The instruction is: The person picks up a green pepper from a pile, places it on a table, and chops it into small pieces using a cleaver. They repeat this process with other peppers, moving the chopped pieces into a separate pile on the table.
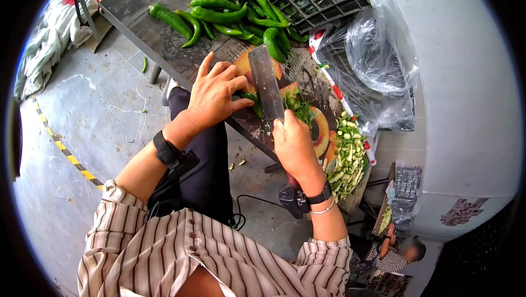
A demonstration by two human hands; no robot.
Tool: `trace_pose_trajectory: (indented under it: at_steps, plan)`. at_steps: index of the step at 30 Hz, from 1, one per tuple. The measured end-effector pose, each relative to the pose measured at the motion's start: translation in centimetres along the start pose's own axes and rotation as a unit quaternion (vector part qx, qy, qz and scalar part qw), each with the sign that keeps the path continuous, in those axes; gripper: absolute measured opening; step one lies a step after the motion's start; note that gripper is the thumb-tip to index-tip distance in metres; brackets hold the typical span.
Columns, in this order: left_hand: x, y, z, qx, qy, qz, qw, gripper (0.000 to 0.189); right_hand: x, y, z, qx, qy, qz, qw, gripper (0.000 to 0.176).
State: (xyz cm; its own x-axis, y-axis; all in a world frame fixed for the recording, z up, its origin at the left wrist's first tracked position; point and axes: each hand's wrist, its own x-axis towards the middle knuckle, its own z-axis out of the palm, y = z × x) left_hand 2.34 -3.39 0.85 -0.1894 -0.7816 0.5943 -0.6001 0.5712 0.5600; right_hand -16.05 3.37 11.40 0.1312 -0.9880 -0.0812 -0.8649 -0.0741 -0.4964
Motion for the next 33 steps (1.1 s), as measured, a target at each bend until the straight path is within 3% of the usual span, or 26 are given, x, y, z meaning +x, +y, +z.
trace_pose_trajectory:
  at_steps: [12,19,21,33]
  plan:
    - [0.0,0.1,-0.2,0.012,-0.026,-0.015,0.999,0.026,1.2,-0.7,-0.8,-0.076,-0.033,-0.062,0.995,0.014]
    - [-0.1,0.1,-0.2,0.007,-0.024,-0.012,1.0,0.024,1.8,-1.1,-1.4,-0.102,-0.063,-0.047,0.992,0.016]
    - [-0.1,0.1,-0.2,0.005,-0.019,-0.01,1.0,0.024,2.0,-1.2,-1.5,-0.137,-0.061,-0.085,0.985,0.017]
    - [0.0,0.2,-0.2,-0.006,-0.03,-0.018,0.999,0.024,2.5,-1.0,-1.6,-0.116,-0.09,-0.037,0.989,0.019]
